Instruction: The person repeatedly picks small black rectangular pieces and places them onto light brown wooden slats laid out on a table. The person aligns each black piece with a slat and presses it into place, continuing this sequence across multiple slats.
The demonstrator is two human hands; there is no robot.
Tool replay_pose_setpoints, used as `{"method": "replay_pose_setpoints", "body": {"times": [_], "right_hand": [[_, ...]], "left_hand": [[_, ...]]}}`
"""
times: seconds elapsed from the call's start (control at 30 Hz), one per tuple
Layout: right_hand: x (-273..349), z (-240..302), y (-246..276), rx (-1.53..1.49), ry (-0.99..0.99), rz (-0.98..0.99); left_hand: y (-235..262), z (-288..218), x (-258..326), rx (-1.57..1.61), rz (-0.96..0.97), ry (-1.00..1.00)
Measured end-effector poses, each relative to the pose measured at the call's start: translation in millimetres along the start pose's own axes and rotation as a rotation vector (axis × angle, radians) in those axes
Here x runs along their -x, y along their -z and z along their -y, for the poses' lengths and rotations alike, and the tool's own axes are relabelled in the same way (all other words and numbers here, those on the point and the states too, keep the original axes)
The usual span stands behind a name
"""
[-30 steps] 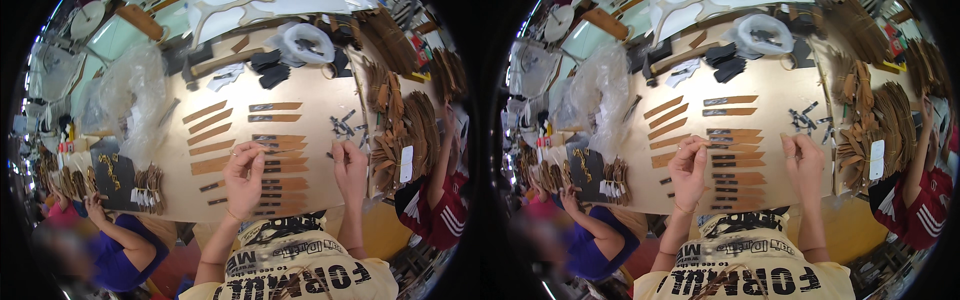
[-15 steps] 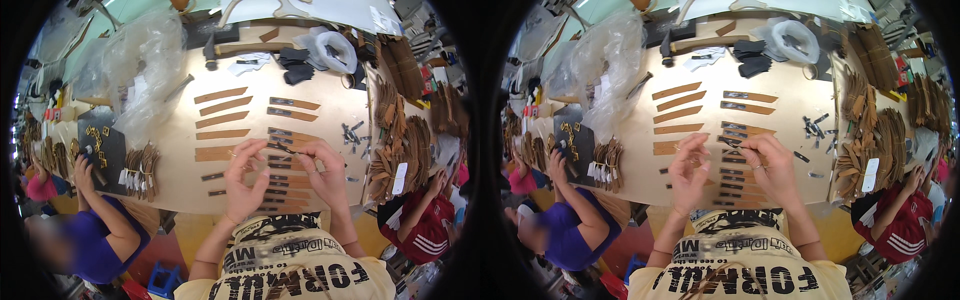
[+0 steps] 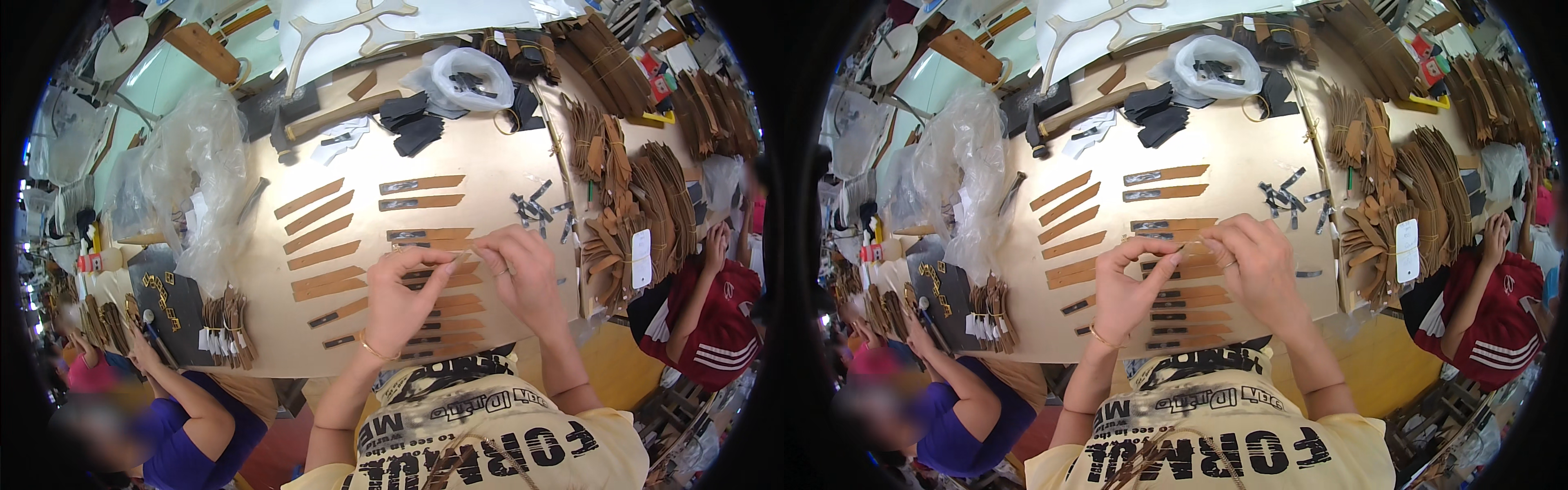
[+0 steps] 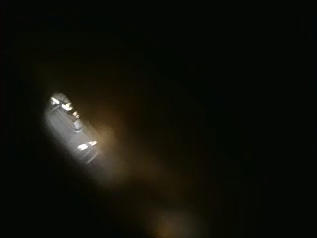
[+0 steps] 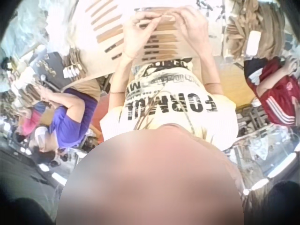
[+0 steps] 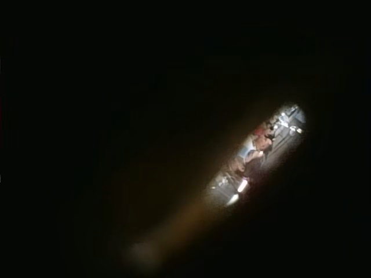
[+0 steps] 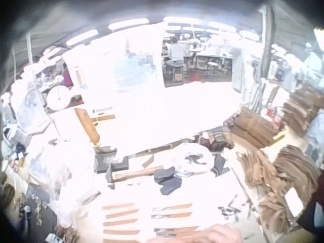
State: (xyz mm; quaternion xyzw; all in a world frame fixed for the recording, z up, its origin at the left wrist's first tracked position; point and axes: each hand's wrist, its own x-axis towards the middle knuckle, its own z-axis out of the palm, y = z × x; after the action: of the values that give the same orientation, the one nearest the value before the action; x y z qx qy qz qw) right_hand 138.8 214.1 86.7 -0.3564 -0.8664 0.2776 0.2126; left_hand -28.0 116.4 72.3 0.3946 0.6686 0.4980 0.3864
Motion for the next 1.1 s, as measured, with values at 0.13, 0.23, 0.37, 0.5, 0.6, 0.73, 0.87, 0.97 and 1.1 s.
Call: {"method": "replay_pose_setpoints", "body": {"times": [0.13, 0.23, 0.37, 0.5, 0.6, 0.73, 0.87, 0.97, 1.1], "right_hand": [[8.6, -28.7, 8.7, 0.085, -0.163, -0.054], [12.4, -48.5, 12.3, 0.462, -0.275, -0.159], [18.4, -43.8, 7.9, 0.577, -0.113, -0.135], [22.6, 2.7, -22.2, -0.399, -0.200, 0.193], [16.6, 40.2, -52.9, -0.892, -0.375, 0.355], [0.6, 64.7, -77.1, -0.978, -0.377, 0.573], [-7.2, 78.5, -95.1, -0.938, -0.354, 0.702], [-16.3, 82.1, -115.0, -0.735, -0.131, 0.669], [-24.0, 81.4, -125.9, -0.486, 0.063, 0.526]], "left_hand": [[2.0, 12.4, 1.7, 0.090, -0.119, -0.012], [3.2, 21.4, 16.7, -0.133, -0.342, -0.199], [11.2, 36.3, 36.6, -0.587, -0.419, -0.544], [16.3, 47.8, 55.5, -0.728, -0.443, -0.585], [22.3, 56.0, 72.1, -0.750, -0.477, -0.552], [40.9, 67.4, 95.0, -0.784, -0.549, -0.432], [59.1, 75.3, 107.5, -0.404, -0.596, -0.211], [72.4, 81.1, 114.4, -0.279, -0.585, 0.031], [86.0, 104.4, 112.0, -0.905, -0.284, 0.083]]}}
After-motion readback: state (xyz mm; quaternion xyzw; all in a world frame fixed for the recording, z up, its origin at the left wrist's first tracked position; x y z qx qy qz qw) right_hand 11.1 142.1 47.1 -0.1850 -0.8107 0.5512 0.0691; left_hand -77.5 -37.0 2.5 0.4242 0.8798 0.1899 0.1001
